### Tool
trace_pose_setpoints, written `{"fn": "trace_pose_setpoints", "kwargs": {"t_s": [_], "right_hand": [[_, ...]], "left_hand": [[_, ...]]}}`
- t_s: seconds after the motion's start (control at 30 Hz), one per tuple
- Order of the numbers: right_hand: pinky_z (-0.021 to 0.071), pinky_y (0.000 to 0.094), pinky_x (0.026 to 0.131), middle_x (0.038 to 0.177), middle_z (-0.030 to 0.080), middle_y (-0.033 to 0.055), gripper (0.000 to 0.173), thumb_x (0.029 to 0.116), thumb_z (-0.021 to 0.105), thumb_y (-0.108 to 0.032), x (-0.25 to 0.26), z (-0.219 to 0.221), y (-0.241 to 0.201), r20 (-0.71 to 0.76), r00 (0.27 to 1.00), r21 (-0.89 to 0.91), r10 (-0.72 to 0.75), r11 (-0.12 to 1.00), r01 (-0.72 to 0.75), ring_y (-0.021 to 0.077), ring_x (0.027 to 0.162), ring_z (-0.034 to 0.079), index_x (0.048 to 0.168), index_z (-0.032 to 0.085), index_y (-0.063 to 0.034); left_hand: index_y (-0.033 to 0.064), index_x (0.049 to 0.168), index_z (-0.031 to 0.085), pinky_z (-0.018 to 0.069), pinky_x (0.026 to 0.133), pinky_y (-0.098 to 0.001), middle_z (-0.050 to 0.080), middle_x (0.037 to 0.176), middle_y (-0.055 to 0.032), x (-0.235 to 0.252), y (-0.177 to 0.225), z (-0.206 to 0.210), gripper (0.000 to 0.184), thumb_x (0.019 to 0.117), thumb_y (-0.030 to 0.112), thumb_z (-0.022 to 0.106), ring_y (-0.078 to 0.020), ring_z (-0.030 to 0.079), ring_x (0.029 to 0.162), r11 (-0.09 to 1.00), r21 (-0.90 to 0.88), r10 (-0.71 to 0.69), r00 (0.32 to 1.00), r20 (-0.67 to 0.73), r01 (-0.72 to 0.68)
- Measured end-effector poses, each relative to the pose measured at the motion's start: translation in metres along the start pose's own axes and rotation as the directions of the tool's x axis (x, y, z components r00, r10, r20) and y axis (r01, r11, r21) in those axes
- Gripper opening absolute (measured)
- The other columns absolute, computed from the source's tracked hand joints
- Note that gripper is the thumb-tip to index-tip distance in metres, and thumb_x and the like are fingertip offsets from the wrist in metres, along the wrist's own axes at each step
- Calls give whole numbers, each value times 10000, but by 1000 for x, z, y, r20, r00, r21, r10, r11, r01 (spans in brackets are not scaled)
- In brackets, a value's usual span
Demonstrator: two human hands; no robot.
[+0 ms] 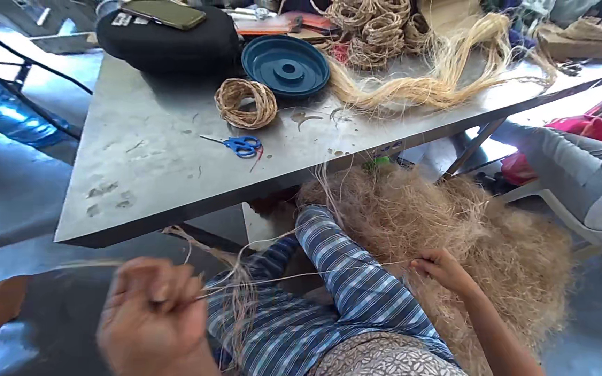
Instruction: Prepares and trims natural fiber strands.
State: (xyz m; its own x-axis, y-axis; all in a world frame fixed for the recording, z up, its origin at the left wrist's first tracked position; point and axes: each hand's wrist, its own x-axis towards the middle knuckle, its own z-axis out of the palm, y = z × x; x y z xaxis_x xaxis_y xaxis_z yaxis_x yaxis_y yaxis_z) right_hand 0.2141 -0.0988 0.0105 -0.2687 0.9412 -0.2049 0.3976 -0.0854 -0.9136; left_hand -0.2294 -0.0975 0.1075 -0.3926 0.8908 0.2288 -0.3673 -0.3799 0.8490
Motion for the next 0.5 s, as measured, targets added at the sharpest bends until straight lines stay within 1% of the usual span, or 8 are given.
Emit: {"fn": "trace_pose_setpoints", "kwargs": {"t_s": [0.07,0.17,0.23,0.3,0.33,0.4,0.47,0.5], "right_hand": [[480,185,602,691,627,-22,237,1019,579,-144,7,-6,6,-12,1000,-52,11,999,-11,-15,590,535,968,729,32],[502,254,641,711,645,29,266,1029,581,-185,17,-13,13,-36,999,-207,18,978,-25,50,615,564,963,733,23],[536,331,723,785,695,84,271,1030,584,-190,22,-19,16,-56,998,-280,32,959,-47,118,692,627,994,749,21],[560,363,804,871,735,111,257,1029,589,-178,26,-24,18,-69,997,-281,42,958,-60,150,778,683,1034,751,21],[566,347,811,898,741,106,247,1028,592,-169,28,-26,19,-64,997,-254,45,965,-60,137,790,687,1060,752,17],[543,292,754,890,733,77,230,1025,593,-150,32,-27,19,-59,997,-221,55,973,-67,86,740,642,1089,753,3],[539,257,710,814,713,49,212,1014,596,-123,36,-26,21,-67,997,-191,30,981,-43,50,683,618,1059,755,9],[532,225,685,772,695,21,198,1004,599,-108,38,-26,23,-78,997,-161,8,987,-20,18,654,600,1030,755,11]], "left_hand": [[165,940,649,428,476,-110,578,668,95,4,11,-40,336,1099,177,354,24,493,503,997,-81,19,1000,-12,-19],[103,891,618,455,465,-131,569,635,42,5,29,-84,423,1120,184,271,-10,505,479,984,-178,-30,992,-122,8],[93,859,589,463,475,-148,547,622,28,2,42,-100,421,1103,143,251,-30,502,475,984,-180,-27,982,-187,-7],[79,814,582,496,511,-188,533,615,8,-1,53,-120,391,1073,72,290,-64,516,495,981,-194,-9,983,-186,-28],[75,786,580,504,519,-198,525,607,3,-3,57,-129,394,1069,54,307,-72,516,498,981,-190,1,983,-186,-37],[65,800,588,519,550,-207,545,642,-11,-5,60,-147,360,1064,46,343,-84,534,526,977,-206,21,982,-186,-60],[50,862,599,540,579,-210,588,723,-37,-7,61,-162,302,1060,42,371,-92,563,567,972,-221,40,980,-194,-84],[51,864,602,534,565,-206,592,724,-37,-6,62,-167,306,1062,56,369,-89,561,561,969,-232,39,977,-212,-89]]}}
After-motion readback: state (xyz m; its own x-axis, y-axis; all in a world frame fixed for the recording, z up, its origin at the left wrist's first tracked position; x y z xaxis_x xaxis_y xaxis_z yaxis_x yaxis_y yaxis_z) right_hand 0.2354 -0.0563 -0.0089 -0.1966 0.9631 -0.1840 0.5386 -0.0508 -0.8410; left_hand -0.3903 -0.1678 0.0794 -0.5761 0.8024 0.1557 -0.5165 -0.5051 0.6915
